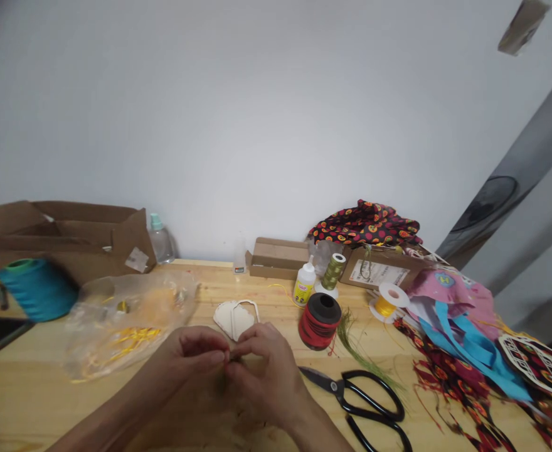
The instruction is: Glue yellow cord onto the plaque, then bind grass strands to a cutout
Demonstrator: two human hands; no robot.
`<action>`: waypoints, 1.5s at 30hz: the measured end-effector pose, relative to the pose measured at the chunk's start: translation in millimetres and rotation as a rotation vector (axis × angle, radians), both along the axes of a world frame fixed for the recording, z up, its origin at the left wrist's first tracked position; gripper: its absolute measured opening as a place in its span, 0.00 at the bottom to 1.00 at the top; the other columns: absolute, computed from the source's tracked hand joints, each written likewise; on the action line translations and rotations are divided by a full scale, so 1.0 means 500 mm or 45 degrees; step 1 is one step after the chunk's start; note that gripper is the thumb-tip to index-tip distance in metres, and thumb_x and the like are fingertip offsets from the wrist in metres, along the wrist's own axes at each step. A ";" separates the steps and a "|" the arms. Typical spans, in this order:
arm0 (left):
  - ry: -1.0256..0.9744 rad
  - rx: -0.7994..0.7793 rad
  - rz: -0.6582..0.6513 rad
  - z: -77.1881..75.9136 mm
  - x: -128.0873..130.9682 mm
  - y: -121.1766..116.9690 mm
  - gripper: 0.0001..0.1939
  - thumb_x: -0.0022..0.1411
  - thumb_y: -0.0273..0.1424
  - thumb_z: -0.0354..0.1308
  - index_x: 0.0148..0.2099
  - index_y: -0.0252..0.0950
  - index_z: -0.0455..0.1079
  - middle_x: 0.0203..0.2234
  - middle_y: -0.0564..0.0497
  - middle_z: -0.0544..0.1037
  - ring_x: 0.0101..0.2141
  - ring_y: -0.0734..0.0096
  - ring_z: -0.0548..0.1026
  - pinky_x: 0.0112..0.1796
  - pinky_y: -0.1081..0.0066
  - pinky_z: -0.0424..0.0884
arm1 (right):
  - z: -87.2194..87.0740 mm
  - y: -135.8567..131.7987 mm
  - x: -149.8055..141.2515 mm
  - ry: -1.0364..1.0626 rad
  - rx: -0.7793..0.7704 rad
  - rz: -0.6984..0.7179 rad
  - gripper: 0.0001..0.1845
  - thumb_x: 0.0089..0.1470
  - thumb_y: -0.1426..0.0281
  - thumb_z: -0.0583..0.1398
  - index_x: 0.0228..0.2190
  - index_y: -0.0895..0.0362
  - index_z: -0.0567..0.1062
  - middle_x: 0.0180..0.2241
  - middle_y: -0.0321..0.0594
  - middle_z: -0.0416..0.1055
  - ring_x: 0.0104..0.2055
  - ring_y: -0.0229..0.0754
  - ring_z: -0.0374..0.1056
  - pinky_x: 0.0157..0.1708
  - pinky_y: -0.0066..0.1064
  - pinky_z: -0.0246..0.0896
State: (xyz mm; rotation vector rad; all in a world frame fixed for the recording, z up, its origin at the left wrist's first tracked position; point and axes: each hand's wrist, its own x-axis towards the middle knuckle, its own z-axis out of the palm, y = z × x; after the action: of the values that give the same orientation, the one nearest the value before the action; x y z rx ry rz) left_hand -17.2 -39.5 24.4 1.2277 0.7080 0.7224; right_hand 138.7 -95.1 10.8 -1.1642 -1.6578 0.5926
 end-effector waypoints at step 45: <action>0.235 0.660 0.444 -0.020 0.014 -0.030 0.03 0.48 0.28 0.58 0.26 0.39 0.73 0.22 0.55 0.77 0.25 0.73 0.73 0.28 0.79 0.70 | -0.001 -0.001 -0.028 0.217 -0.010 -0.216 0.07 0.43 0.73 0.56 0.21 0.58 0.75 0.19 0.35 0.65 0.21 0.34 0.56 0.21 0.26 0.52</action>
State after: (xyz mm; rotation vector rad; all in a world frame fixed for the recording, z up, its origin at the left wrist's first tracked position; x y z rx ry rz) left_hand -10.1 -54.4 14.2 1.6786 0.9353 1.1392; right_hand 124.8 -95.9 10.3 -1.2119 -1.3988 0.5740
